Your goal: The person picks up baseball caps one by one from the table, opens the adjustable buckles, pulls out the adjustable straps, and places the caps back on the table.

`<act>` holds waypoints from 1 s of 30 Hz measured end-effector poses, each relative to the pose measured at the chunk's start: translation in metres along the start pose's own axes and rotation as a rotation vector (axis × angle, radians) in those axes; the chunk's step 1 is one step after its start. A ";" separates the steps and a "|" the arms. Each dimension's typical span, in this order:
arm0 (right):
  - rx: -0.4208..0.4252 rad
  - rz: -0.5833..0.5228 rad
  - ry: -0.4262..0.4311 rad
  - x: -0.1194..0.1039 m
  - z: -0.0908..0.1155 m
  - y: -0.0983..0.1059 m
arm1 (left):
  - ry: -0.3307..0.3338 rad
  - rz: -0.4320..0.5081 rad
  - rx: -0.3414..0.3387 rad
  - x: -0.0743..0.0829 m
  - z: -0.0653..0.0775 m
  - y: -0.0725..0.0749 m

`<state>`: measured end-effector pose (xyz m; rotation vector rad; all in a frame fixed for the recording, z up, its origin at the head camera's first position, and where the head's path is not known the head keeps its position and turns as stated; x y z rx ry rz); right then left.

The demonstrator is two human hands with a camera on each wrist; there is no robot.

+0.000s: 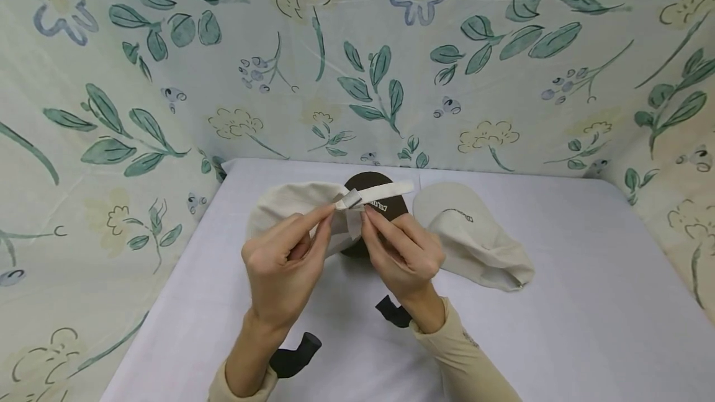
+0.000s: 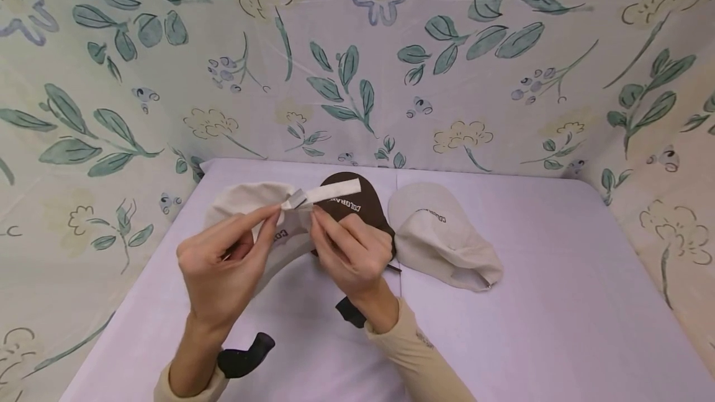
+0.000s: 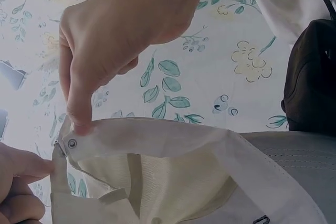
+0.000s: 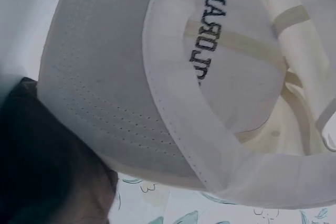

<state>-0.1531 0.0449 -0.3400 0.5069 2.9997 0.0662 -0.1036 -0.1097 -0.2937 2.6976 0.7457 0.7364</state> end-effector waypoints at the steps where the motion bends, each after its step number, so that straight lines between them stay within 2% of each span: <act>1: 0.004 -0.001 -0.004 0.000 -0.001 0.001 | -0.006 -0.003 0.003 0.000 0.000 0.000; 9: -0.015 0.019 0.013 -0.002 -0.004 0.004 | -0.032 -0.017 0.008 -0.001 0.000 -0.002; 14: -0.057 0.022 0.041 -0.003 -0.005 0.003 | -0.046 0.021 -0.008 -0.001 0.000 -0.001; 19: -0.091 0.001 0.018 -0.003 -0.005 0.002 | -0.091 0.053 -0.030 0.001 0.000 0.000; 30: -0.070 -0.030 -0.034 -0.003 -0.003 -0.002 | -0.146 0.060 -0.042 0.004 0.000 -0.002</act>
Point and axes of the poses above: each hand's wrist, its own z-axis away from the middle knuckle, its own y-axis out of the back of the hand, x = y × z, the point moved 3 cm from there along -z, towards the middle knuckle, and after that the axes turned 14 degrees about -x, right-handed, at the moved point
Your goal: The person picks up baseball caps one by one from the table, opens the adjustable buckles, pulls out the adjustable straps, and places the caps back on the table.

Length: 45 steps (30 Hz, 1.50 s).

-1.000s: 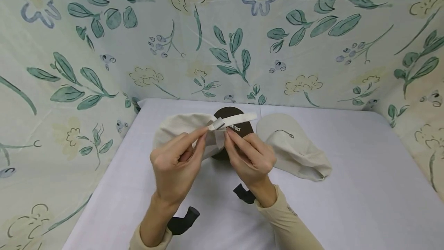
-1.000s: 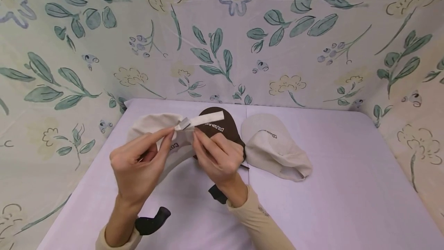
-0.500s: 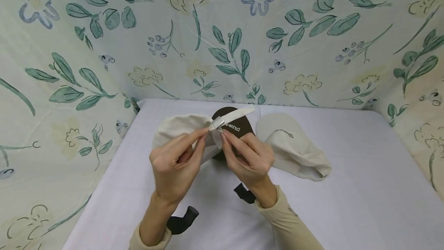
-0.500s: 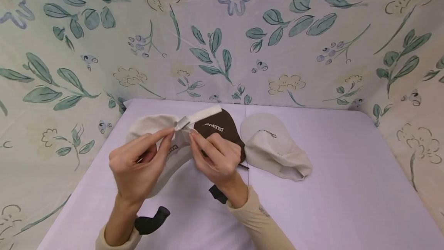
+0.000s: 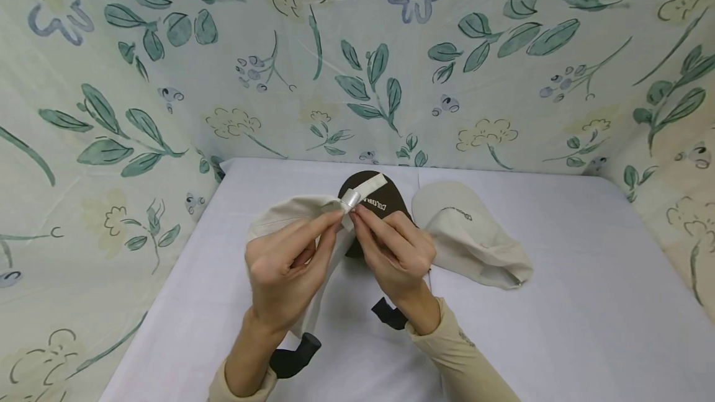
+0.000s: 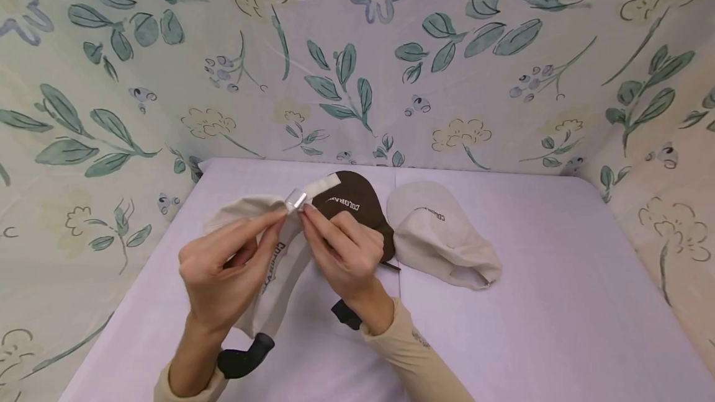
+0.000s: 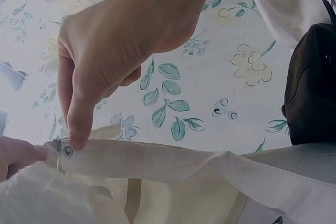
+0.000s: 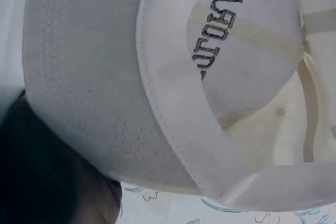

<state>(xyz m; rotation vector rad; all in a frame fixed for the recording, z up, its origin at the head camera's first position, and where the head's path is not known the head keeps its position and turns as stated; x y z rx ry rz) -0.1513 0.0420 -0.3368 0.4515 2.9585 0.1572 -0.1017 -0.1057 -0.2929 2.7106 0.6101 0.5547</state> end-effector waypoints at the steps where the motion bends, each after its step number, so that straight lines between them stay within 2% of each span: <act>1: 0.003 0.002 -0.002 0.000 0.000 0.000 | -0.001 0.003 -0.001 0.000 0.000 0.000; 7: 0.009 0.015 -0.008 0.001 0.001 0.001 | 0.000 0.014 -0.003 0.001 0.000 -0.001; 18: 0.064 0.099 0.007 -0.001 0.002 0.004 | 0.048 -0.037 0.021 -0.003 -0.001 -0.003; 28: 0.094 0.085 -0.038 -0.002 -0.001 0.007 | 0.009 -0.075 0.011 -0.002 0.000 -0.007; 37: 0.092 0.077 -0.134 0.005 -0.003 0.013 | 0.005 -0.073 -0.061 -0.005 0.003 -0.009; 45: 0.110 0.058 -0.166 0.009 -0.004 0.017 | -0.013 -0.056 -0.109 -0.006 0.002 -0.010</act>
Point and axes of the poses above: each hand's wrist, its own z-axis away from the middle knuckle, its own y-axis out of the back of the hand, x = y × z, the point moved 3 cm from there along -z, towards the middle knuckle, and after that the axes turned 14 degrees about -x, right-handed, at the moved point
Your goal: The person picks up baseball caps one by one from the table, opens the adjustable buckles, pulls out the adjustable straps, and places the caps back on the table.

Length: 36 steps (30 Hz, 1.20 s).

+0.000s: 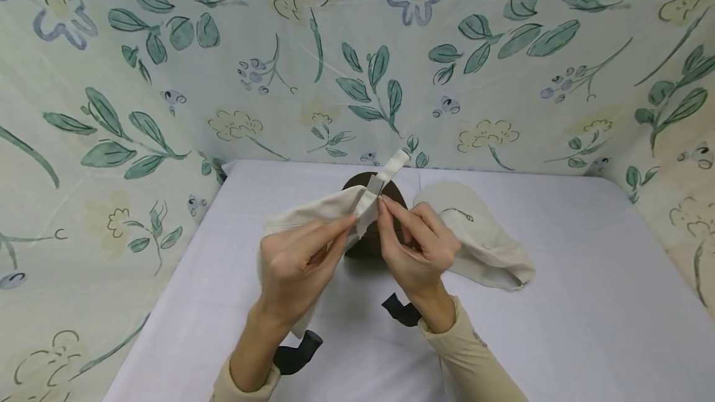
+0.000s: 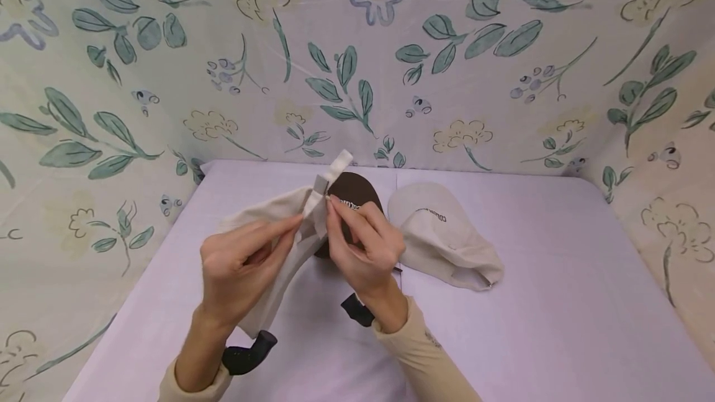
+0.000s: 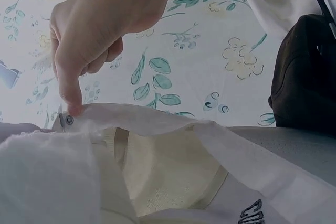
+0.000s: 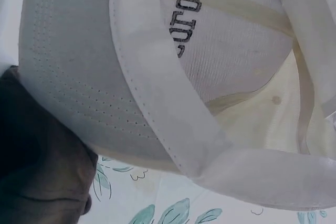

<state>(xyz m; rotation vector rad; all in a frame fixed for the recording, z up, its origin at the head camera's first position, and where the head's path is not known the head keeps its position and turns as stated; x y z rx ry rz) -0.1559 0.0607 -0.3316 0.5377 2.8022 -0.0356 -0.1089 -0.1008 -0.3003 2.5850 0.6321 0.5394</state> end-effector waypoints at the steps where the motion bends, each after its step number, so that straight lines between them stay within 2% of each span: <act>1: 0.007 -0.003 -0.007 0.001 0.000 0.001 | -0.003 0.002 -0.007 0.000 0.000 0.000; 11: 0.037 -0.017 -0.026 0.003 -0.002 0.003 | -0.025 0.039 -0.034 0.001 -0.001 0.004; 18: 0.036 -0.004 -0.032 0.004 -0.002 0.004 | -0.028 0.029 -0.058 0.000 -0.001 0.006; 23: 0.030 0.007 -0.048 0.005 -0.001 0.005 | -0.017 0.016 -0.081 0.001 -0.001 0.008; 29: 0.022 0.012 -0.061 0.006 -0.001 0.005 | -0.010 0.016 -0.080 0.000 -0.001 0.012; 36: 0.004 0.007 -0.081 0.006 -0.001 0.004 | 0.040 -0.004 -0.072 -0.004 -0.001 0.016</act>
Point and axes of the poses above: each hand's wrist, its own z-axis away from the middle knuckle, its own y-axis out of the back of the hand, x = y × z, the point moved 3 cm from there along -z, towards the middle knuckle, and after that the axes turned 14 degrees about -x, right-handed, at the moved point
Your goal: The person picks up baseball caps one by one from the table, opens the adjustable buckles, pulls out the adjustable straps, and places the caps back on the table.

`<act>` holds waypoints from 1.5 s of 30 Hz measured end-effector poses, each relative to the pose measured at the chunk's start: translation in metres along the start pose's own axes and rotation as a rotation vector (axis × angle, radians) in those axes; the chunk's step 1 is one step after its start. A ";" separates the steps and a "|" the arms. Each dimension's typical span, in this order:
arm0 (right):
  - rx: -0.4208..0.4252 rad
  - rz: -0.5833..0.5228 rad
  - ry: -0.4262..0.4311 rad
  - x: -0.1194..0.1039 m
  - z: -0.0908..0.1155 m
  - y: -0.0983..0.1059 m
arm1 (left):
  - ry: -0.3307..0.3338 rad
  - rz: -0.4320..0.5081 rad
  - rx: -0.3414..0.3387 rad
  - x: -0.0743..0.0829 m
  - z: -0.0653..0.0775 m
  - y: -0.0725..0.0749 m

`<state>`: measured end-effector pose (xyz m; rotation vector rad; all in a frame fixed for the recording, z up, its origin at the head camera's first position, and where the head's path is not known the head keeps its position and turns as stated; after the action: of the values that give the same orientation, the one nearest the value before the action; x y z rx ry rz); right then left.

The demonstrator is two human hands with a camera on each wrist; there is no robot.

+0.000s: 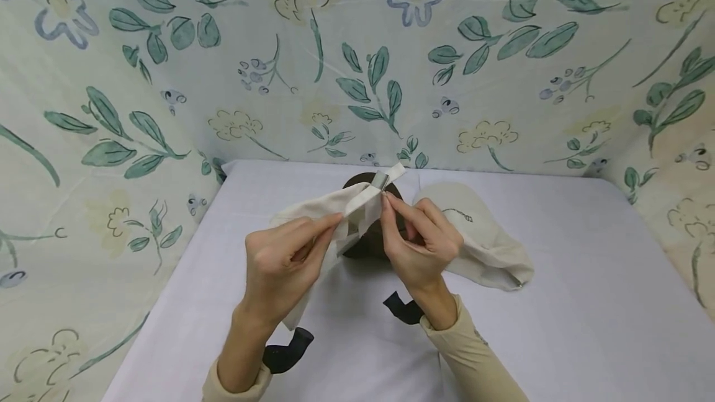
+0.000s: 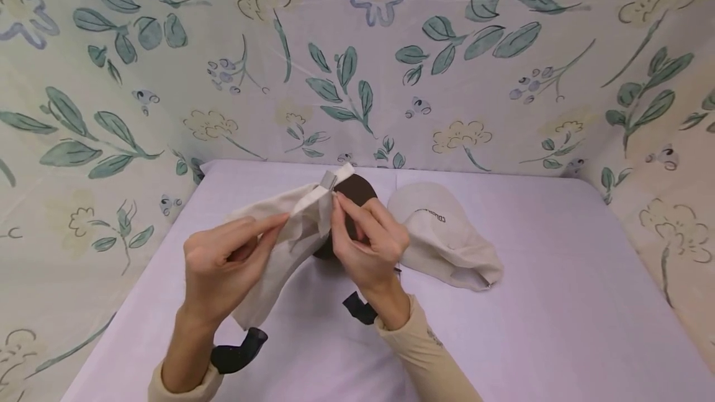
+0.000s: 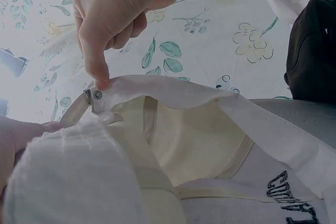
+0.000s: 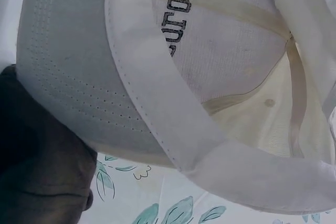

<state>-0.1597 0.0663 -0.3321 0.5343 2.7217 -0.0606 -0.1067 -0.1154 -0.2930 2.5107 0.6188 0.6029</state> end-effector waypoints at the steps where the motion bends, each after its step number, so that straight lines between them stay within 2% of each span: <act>1: -0.002 -0.001 -0.002 0.000 0.000 0.000 | 0.003 -0.006 0.000 0.000 0.000 0.001; 13: -0.033 -0.003 -0.028 0.004 0.001 0.000 | 0.039 -0.058 -0.044 -0.004 0.003 0.014; 18: -0.043 -0.004 -0.021 0.003 0.001 0.002 | 0.046 -0.119 -0.088 -0.001 0.005 0.013; 23: -0.046 -0.013 -0.013 0.002 0.000 0.003 | 0.025 -0.163 -0.133 0.002 0.004 0.009; 33: -0.045 -0.006 -0.048 0.005 -0.001 0.005 | -0.037 -0.085 -0.222 0.007 0.006 0.004; 39: -0.039 0.000 -0.052 0.006 -0.001 0.005 | -0.021 -0.060 -0.245 0.005 0.008 0.013; 45: -0.021 -0.008 -0.034 0.005 0.000 0.003 | -0.003 -0.037 -0.226 0.003 0.009 0.022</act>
<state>-0.1630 0.0714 -0.3340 0.5122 2.6881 -0.0434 -0.0930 -0.1345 -0.2876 2.2848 0.5613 0.6184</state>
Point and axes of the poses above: each hand's wrist, its own z-axis away from the middle knuckle, its own y-axis out of the back of the hand, x = y × z, the point moved 3 cm from there along -z, towards the middle knuckle, and after that the axes turned 14 degrees about -x, right-handed, at the moved point
